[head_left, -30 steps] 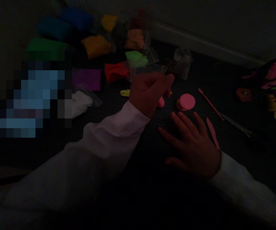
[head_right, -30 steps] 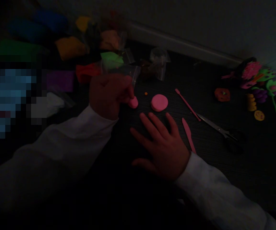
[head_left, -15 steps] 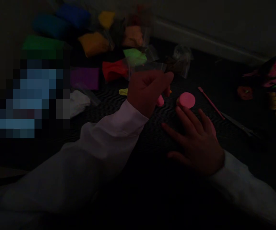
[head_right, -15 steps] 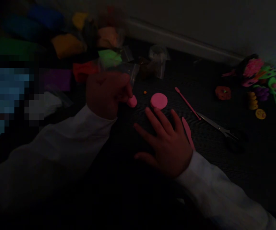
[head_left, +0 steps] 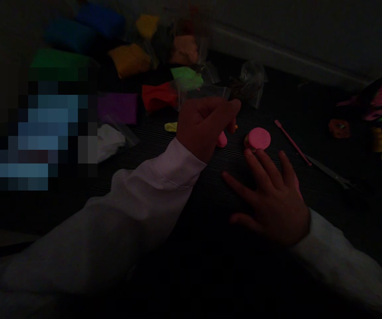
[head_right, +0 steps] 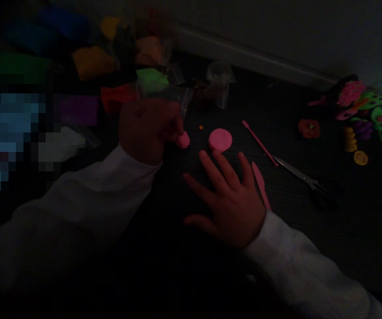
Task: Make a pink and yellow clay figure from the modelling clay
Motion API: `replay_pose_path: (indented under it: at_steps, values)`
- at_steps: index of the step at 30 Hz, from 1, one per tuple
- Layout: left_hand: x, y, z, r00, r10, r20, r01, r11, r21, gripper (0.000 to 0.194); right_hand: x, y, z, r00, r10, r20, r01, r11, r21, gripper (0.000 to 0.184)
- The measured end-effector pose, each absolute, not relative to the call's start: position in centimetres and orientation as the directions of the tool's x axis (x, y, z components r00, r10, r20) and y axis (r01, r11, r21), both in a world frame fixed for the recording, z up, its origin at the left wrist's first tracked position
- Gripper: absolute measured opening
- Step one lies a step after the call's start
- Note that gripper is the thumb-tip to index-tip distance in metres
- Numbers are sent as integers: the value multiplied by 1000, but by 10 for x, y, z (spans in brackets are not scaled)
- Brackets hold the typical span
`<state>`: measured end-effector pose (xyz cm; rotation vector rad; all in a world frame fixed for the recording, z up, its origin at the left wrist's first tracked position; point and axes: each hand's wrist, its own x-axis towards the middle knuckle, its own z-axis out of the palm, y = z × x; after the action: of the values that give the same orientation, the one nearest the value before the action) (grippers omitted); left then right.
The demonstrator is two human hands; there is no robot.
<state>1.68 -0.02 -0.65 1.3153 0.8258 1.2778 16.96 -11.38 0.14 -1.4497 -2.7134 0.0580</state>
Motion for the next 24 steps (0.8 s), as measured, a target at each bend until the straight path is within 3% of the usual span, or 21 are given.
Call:
replay_pose_path:
  at_steps: [3,9,13,18,24]
  values:
    - [16,-1,-6,196,954,228,-197,-189,962,36,168,-116,1,-606,795,15,793,605,-71,67]
    - [18,1,-7,172,955,243,-197,-209,958,35,169,-115,2,-544,839,30,838,545,-32,68]
    - [17,0,-6,185,956,226,-185,-192,964,34,168,-118,2,-618,786,11,784,618,-59,68]
    - [17,0,-7,178,952,251,-195,-216,957,34,170,-116,1,-528,849,41,848,529,-41,67]
    - [17,-1,-7,179,954,241,-180,-209,961,36,169,-119,0,-610,793,7,791,609,-60,68]
